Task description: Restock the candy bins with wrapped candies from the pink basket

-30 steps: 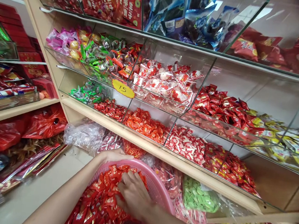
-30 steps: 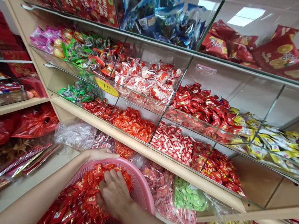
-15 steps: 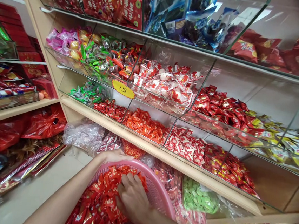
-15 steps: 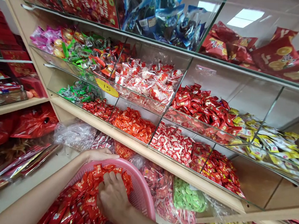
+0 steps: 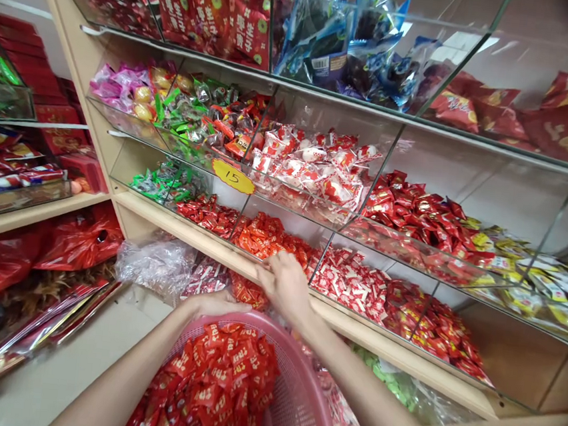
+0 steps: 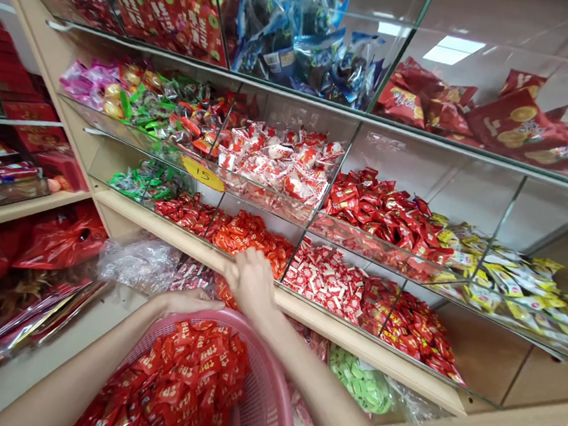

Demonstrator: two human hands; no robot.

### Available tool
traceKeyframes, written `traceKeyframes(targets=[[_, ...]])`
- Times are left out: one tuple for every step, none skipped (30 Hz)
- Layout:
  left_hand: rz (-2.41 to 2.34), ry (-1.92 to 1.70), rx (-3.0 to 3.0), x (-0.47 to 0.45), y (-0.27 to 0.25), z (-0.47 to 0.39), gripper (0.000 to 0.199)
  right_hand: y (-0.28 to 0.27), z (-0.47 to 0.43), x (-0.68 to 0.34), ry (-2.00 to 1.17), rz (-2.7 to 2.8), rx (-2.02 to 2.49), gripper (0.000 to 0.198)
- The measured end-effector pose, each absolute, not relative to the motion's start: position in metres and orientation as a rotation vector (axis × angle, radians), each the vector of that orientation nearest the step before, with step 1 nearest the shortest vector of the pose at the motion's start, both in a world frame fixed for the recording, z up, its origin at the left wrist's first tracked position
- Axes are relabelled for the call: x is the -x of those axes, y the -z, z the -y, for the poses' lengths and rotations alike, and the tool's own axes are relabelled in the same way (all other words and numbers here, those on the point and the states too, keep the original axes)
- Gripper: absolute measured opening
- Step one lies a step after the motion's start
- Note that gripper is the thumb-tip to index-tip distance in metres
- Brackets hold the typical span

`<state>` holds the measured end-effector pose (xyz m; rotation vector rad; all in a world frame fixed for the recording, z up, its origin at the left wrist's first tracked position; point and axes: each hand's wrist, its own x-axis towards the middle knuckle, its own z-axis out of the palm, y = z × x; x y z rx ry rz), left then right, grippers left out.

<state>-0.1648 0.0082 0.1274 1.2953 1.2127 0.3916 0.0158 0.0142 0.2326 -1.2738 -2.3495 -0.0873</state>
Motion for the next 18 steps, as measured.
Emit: traceKeyframes(targets=[[-1.222,-0.377,-1.287,0.165,-0.127,-0.008,0.058,-0.236,-0.03,-0.017,0.106,2.297,1.378,0.027],[-1.234,-0.37,-1.28,0.165,-0.126,-0.008,0.058,-0.237,-0.044,-0.017,0.1,2.269,1.483,0.027],[-1.243,-0.37,-1.279,0.166,-0.125,-0.008,0.058,-0.237,-0.057,-0.017,0.075,2.251,1.592,0.027],[-1.248,-0.374,-1.281,0.167,-0.124,-0.009,0.058,-0.235,-0.068,-0.017,0.046,2.239,1.689,0.027],[-1.249,-0.376,-1.283,0.167,-0.123,-0.009,0.058,-0.232,-0.077,-0.016,0.019,2.235,1.769,0.028],[-1.248,-0.374,-1.284,0.168,-0.121,-0.009,0.059,-0.23,-0.084,-0.014,-0.003,2.23,1.832,0.029],[-1.246,-0.371,-1.285,0.169,-0.12,-0.01,0.06,-0.227,-0.089,-0.012,-0.018,2.225,1.877,0.031],[-1.243,-0.367,-1.284,0.169,-0.119,-0.01,0.061,-0.224,-0.092,-0.01,-0.028,2.219,1.907,0.034],[-1.242,-0.364,-1.284,0.169,-0.118,-0.01,0.061,-0.222,-0.094,-0.007,-0.036,2.211,1.931,0.036],[-1.243,-0.365,-1.283,0.169,-0.118,-0.011,0.061,-0.221,-0.096,-0.005,-0.041,2.204,1.945,0.038],[-1.245,-0.369,-1.285,0.169,-0.118,-0.011,0.061,-0.22,-0.096,-0.004,-0.045,2.198,1.954,0.039],[-1.248,-0.374,-1.287,0.169,-0.117,-0.011,0.06,-0.219,-0.097,-0.003,-0.045,2.197,1.958,0.039],[-1.252,-0.378,-1.288,0.169,-0.117,-0.011,0.059,-0.219,-0.097,-0.002,-0.046,2.197,1.959,0.038],[-1.258,-0.381,-1.29,0.169,-0.117,-0.011,0.058,-0.218,-0.096,-0.003,-0.05,2.197,1.959,0.037],[-1.261,-0.383,-1.29,0.169,-0.117,-0.011,0.057,-0.218,-0.096,-0.004,-0.058,2.197,1.962,0.037],[-1.264,-0.383,-1.29,0.169,-0.117,-0.011,0.056,-0.218,-0.096,-0.006,-0.068,2.196,1.965,0.036],[-1.267,-0.382,-1.289,0.169,-0.117,-0.01,0.056,-0.217,-0.095,-0.008,-0.082,2.195,1.969,0.036],[-1.269,-0.38,-1.288,0.169,-0.117,-0.01,0.055,-0.217,-0.095,-0.011,-0.099,2.193,1.973,0.036]])
